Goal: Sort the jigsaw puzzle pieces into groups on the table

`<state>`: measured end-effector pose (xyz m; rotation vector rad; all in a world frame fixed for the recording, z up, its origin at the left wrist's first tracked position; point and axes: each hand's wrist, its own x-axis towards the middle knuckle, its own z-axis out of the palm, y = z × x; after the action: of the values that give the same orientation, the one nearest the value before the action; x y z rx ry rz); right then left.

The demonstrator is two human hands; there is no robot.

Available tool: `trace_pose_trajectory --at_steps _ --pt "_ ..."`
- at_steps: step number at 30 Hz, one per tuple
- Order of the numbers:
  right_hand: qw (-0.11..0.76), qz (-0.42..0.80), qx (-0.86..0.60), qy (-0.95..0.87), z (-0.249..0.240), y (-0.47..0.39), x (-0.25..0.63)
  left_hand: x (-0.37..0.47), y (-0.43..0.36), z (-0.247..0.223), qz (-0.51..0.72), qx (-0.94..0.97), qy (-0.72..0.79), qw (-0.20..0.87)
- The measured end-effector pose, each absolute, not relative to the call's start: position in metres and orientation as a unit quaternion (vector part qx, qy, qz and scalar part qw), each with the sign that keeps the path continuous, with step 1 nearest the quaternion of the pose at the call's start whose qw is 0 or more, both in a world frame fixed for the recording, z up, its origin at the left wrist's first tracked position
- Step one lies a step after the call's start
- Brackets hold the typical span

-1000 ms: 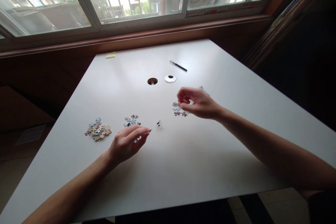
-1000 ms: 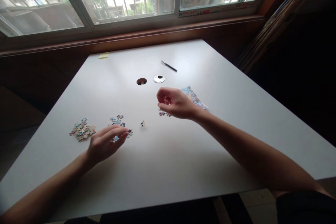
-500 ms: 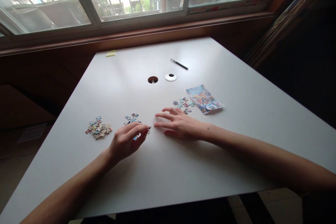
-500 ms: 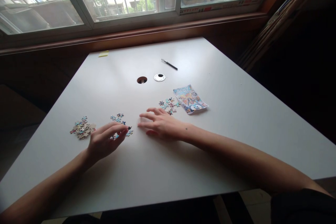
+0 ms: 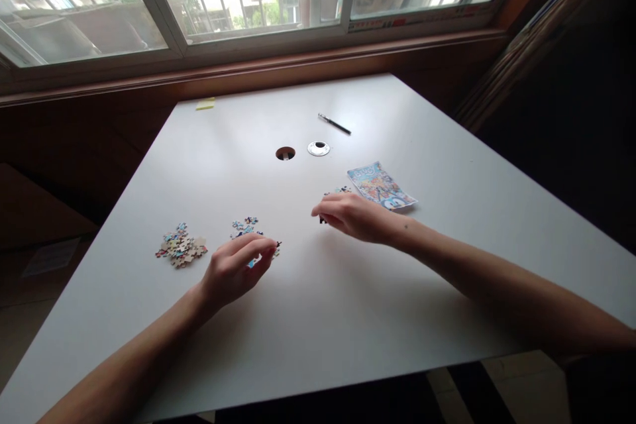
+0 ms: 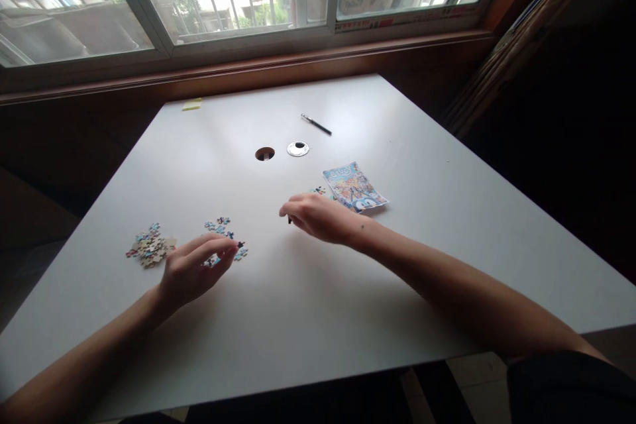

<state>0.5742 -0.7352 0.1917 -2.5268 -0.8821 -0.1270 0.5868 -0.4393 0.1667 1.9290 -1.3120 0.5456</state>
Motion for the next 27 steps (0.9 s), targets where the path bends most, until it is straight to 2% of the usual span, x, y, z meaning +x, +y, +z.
trace_pose_trajectory --at_steps 4,10,15,23,27 --pt "0.266 -0.028 -0.941 -0.206 0.214 -0.775 0.59 0.587 -0.439 0.167 0.221 0.746 -0.514 0.363" --pt "0.237 0.135 -0.95 -0.153 0.228 -0.808 0.596 0.588 -0.439 0.166 0.221 0.748 -0.517 0.353" --pt "0.194 0.207 -0.946 -0.16 0.223 -0.803 0.595 0.589 -0.44 0.167 0.231 0.744 -0.521 0.349" --pt "0.121 0.186 -0.958 -0.181 0.215 -0.8 0.594 0.589 -0.439 0.169 0.207 0.749 -0.516 0.36" --pt "0.128 0.136 -0.963 -0.192 0.221 -0.793 0.589 0.587 -0.44 0.167 0.095 0.763 -0.449 0.456"
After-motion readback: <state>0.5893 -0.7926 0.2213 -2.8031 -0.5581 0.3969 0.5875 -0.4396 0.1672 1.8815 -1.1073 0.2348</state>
